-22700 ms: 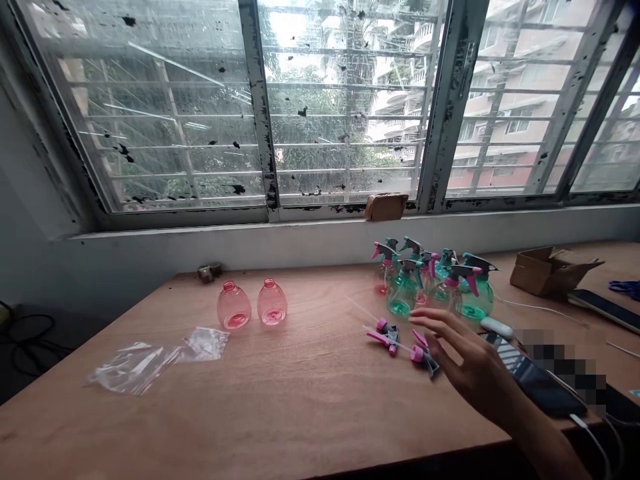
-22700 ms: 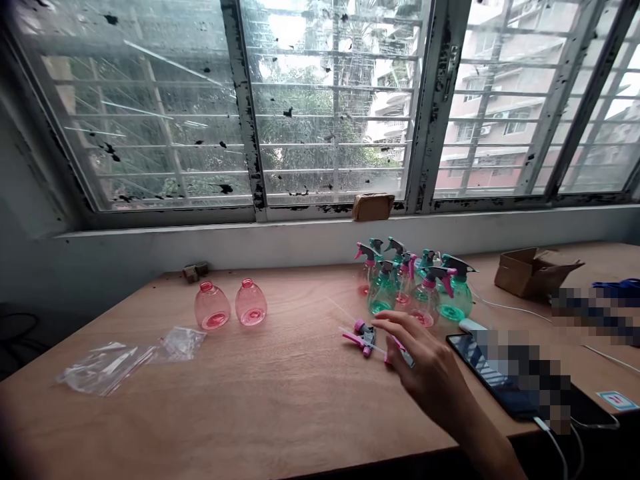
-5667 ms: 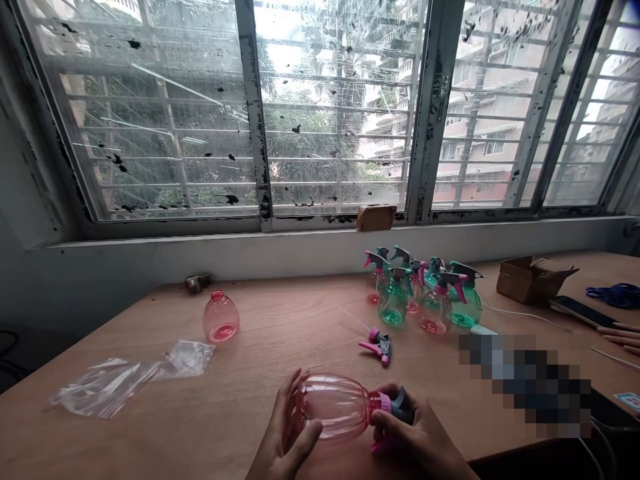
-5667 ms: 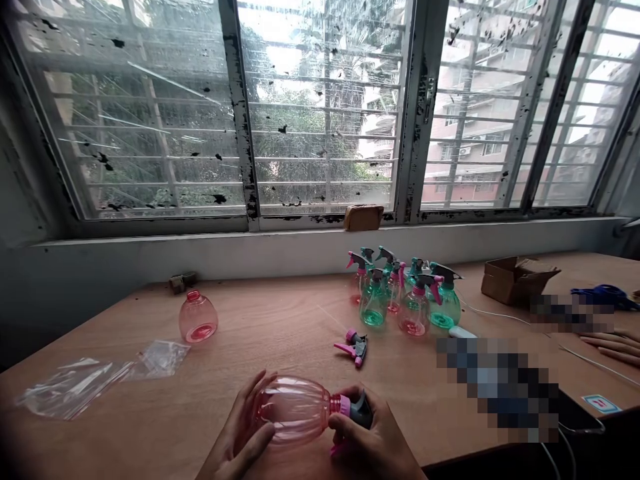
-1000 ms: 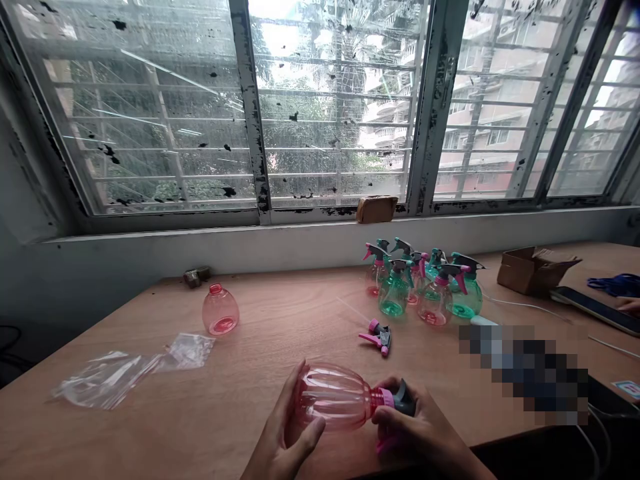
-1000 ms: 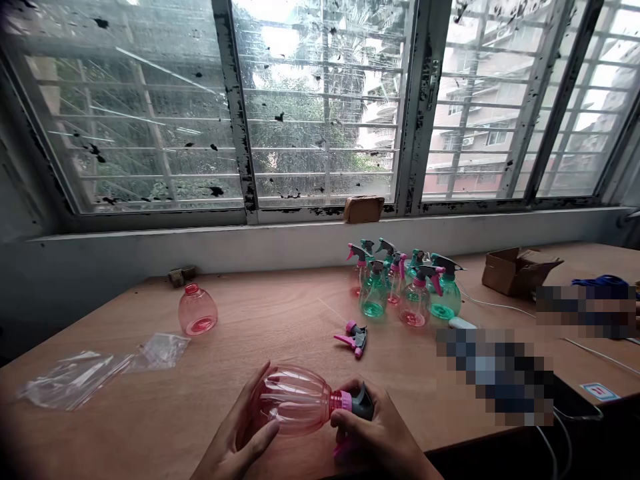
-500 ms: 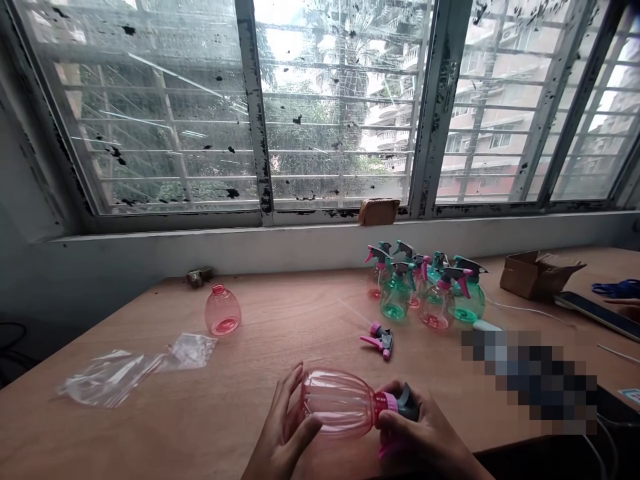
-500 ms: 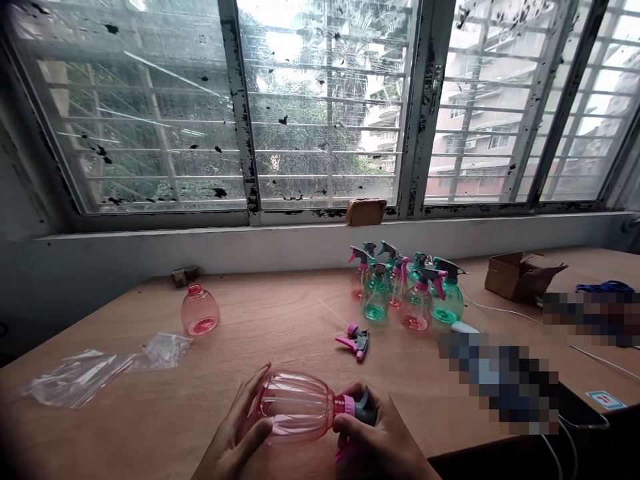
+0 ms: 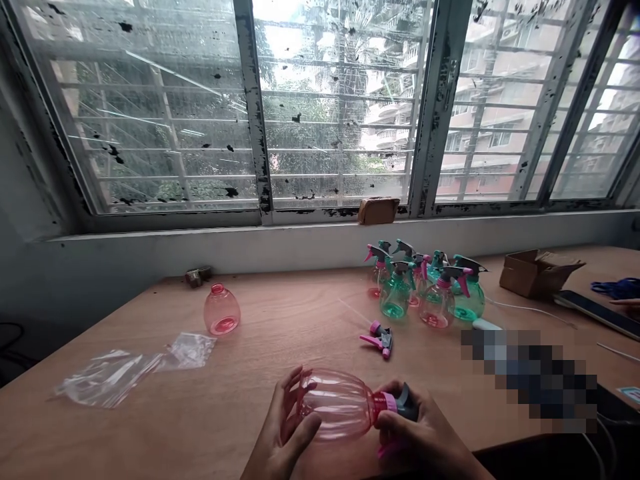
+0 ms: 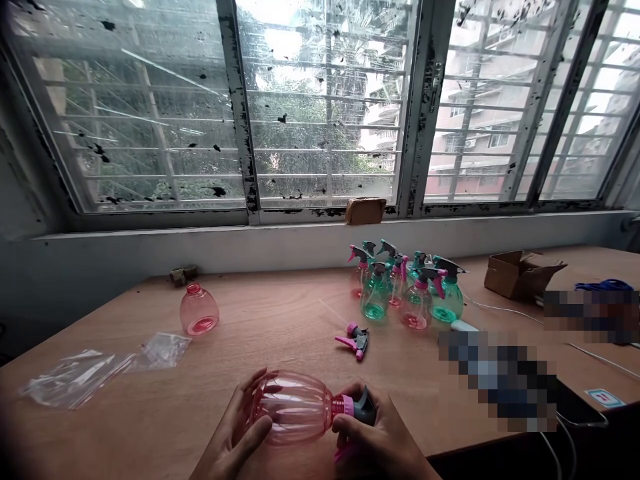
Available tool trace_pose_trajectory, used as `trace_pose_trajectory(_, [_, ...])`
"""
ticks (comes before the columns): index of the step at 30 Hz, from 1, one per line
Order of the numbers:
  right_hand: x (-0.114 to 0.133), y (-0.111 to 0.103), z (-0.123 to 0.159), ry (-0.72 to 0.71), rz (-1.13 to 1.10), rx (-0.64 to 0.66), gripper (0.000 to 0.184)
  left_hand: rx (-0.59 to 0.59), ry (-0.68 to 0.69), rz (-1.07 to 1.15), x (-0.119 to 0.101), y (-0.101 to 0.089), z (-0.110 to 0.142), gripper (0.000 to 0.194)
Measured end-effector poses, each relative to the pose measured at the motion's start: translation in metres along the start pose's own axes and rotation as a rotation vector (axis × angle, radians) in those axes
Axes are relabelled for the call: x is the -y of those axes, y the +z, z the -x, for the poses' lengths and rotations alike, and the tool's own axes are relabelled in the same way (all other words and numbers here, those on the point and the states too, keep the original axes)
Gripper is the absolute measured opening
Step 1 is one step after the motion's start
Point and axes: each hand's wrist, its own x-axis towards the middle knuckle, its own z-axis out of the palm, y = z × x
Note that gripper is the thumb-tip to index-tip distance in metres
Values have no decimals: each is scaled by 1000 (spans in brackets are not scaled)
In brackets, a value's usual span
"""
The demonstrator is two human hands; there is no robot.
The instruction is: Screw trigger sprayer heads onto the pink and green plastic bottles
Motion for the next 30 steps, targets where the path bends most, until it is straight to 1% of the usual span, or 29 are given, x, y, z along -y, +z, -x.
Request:
trace_pose_trajectory(2, [0,0,0,5,3,1,44,2,6,1,-1,-1,0,67])
trace_pose_trajectory(6, [3,1,1,-4,-6,-20,42,136,88,-138,-5,-5,4,69])
trace_pose_trajectory(8, [3,1,1,-13,-19,-33,41,156,89,-191,-8,-5,5,74])
trace_pose_trajectory(11, [0,0,1,-15,-27,-21,40,140,34,-164,-11,-4,5,77])
trace_pose_trajectory(15, [-2,-1,0,-21,-17,-5,40,72,5,-65,-7,-1,2,64])
trace_pose_trajectory(17, [-3,-1,0,-20,-10,-6,39,58,29,-53,-3,0,2,63])
trace_pose_trajectory(21, [-4,-2,0,-17,3,-3,40,117,155,-91,7,0,6,77])
trace_pose_trajectory(23, [-5,-2,-1,-23,5,1,40,135,170,-120,10,-1,7,81])
trace_pose_trajectory(24, [-5,-2,-1,-24,6,0,40,124,167,-144,11,-2,6,81])
trace_pose_trajectory(26, [-6,-2,-1,-21,10,-7,40,63,150,-189,10,-3,3,78])
trace_pose_trajectory(28, [-6,-2,-1,-21,15,-9,39,0,107,-210,7,-3,0,72])
trace_pose_trajectory(30, [-6,-1,-1,-25,18,-3,39,-20,50,-186,2,-2,-2,65])
